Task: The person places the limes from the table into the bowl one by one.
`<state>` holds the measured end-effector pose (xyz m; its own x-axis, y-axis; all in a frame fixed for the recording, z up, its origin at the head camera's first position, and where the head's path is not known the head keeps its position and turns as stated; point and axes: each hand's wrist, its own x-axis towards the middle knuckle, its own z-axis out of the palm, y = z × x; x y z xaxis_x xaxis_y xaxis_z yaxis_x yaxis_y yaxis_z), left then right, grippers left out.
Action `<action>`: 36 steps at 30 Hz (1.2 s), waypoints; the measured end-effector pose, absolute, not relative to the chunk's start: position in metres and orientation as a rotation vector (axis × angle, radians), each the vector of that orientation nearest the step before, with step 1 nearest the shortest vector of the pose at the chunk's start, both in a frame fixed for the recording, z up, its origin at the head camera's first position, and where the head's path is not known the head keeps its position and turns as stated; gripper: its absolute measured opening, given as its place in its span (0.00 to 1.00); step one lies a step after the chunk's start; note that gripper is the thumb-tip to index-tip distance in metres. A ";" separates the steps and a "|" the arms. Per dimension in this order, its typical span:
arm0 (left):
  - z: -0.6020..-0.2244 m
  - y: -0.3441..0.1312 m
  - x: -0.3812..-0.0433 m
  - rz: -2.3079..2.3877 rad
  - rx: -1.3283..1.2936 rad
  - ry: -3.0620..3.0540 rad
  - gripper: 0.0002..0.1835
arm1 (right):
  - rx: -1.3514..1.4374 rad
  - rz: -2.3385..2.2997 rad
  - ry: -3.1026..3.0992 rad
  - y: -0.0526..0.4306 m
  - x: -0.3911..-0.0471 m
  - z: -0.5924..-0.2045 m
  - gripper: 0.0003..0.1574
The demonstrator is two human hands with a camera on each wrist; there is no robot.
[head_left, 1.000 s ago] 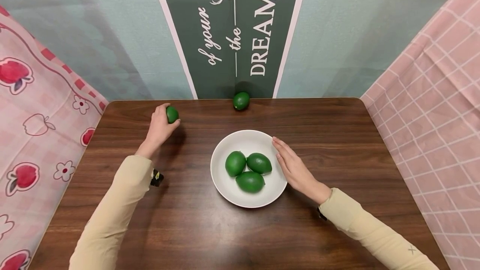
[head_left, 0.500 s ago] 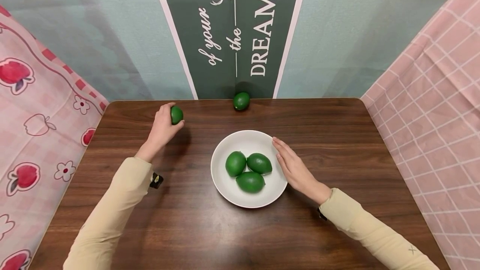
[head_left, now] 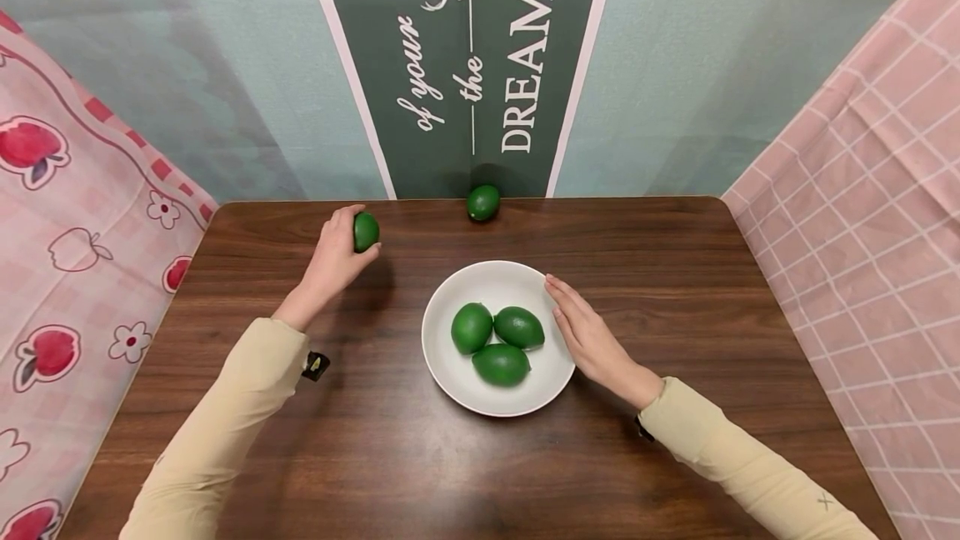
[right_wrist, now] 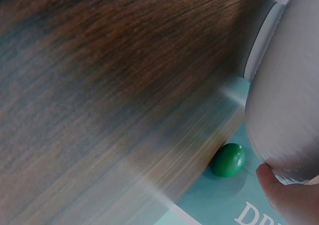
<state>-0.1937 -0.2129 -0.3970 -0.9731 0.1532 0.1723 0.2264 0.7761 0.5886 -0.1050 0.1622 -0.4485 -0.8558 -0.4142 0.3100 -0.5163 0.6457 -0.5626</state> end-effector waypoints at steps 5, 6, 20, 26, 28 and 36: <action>-0.394 -0.208 -0.191 -0.962 -0.343 -2.835 0.33 | 0.767 1.002 -2.712 0.162 -0.105 -0.449 0.25; -0.393 -0.207 -0.190 -0.962 -0.356 -2.830 0.33 | 0.768 1.003 -2.711 0.162 -0.105 -0.449 0.25; -0.382 -0.191 -0.180 -0.962 -0.454 -2.797 0.33 | 0.766 1.001 -2.712 0.162 -0.106 -0.449 0.25; -0.377 -0.184 -0.175 -0.967 -0.508 -2.795 0.33 | 0.767 0.998 -2.712 0.162 -0.106 -0.449 0.25; -0.376 -0.182 -0.173 -0.956 -0.532 -2.784 0.33 | 0.768 0.997 -2.712 0.162 -0.106 -0.449 0.25; -0.374 -0.174 -0.168 -0.939 -0.617 -2.726 0.33 | 0.767 0.998 -2.713 0.162 -0.106 -0.450 0.25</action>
<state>-0.1678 -0.1741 -0.3738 -0.8946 0.3226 0.3093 0.4446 0.7123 0.5431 -0.1058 0.1625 -0.4498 -0.8579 -0.4125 0.3064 -0.5127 0.6478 -0.5635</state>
